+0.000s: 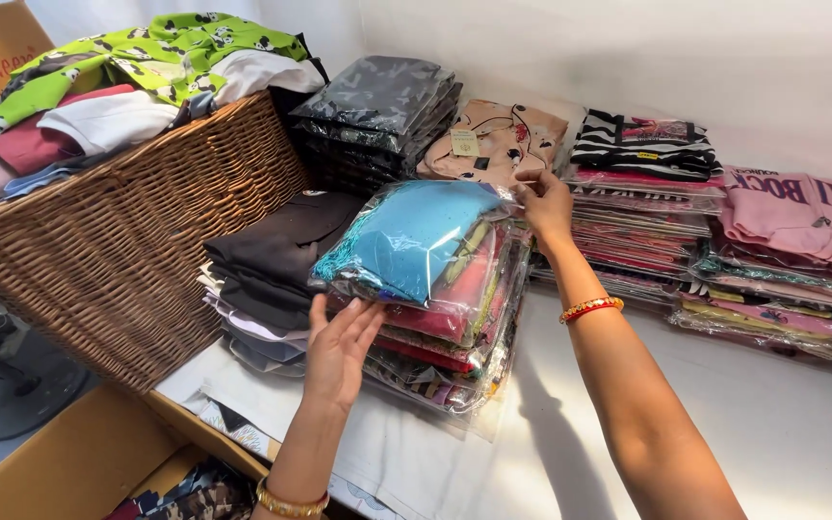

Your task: The person folds a pink fringed scarf and places it into a clear plastic bag, then seals the bag. They repeat the process with a blue fringed scarf, folding it and placing it into another plastic bag. Finally, they stack the packaged items on a pile of other packaged clothes.

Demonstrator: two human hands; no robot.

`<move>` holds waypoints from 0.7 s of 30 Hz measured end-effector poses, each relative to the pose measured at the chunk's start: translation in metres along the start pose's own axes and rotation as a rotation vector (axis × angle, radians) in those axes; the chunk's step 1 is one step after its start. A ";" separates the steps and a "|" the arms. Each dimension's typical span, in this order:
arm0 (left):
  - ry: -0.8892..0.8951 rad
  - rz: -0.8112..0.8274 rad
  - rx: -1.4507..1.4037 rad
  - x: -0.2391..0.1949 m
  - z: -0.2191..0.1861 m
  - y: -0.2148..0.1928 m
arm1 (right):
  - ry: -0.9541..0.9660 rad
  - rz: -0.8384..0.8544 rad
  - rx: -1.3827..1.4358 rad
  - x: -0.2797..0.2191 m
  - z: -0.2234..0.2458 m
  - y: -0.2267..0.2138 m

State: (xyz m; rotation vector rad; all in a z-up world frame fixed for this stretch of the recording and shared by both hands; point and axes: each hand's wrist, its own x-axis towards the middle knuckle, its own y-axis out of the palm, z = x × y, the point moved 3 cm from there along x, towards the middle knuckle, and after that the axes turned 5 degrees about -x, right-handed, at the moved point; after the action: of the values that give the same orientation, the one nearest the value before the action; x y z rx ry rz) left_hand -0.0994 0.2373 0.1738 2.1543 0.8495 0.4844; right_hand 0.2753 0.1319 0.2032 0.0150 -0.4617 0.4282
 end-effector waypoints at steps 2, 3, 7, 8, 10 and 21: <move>0.325 -0.185 0.302 -0.013 -0.010 -0.018 | -0.004 -0.068 0.098 -0.002 0.006 -0.010; 0.325 -0.180 0.305 -0.014 -0.022 -0.006 | -0.005 -0.073 0.101 -0.015 0.028 -0.007; 1.039 0.201 1.062 0.000 -0.067 0.082 | -0.610 0.055 -0.257 -0.067 0.119 0.019; 1.205 0.304 1.397 0.012 -0.074 0.109 | -0.762 0.200 -0.333 -0.080 0.138 0.034; 1.097 0.334 1.610 0.068 -0.054 0.117 | -0.689 0.333 -0.587 -0.081 0.145 0.053; 0.365 0.391 2.097 0.151 0.034 0.072 | -0.317 0.576 -0.908 -0.090 0.048 0.064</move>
State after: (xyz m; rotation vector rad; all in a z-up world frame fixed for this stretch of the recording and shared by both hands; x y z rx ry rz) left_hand 0.0565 0.2906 0.2175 4.2706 1.3772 -0.0532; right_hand 0.1560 0.1487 0.2021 -0.9596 -0.9474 0.7505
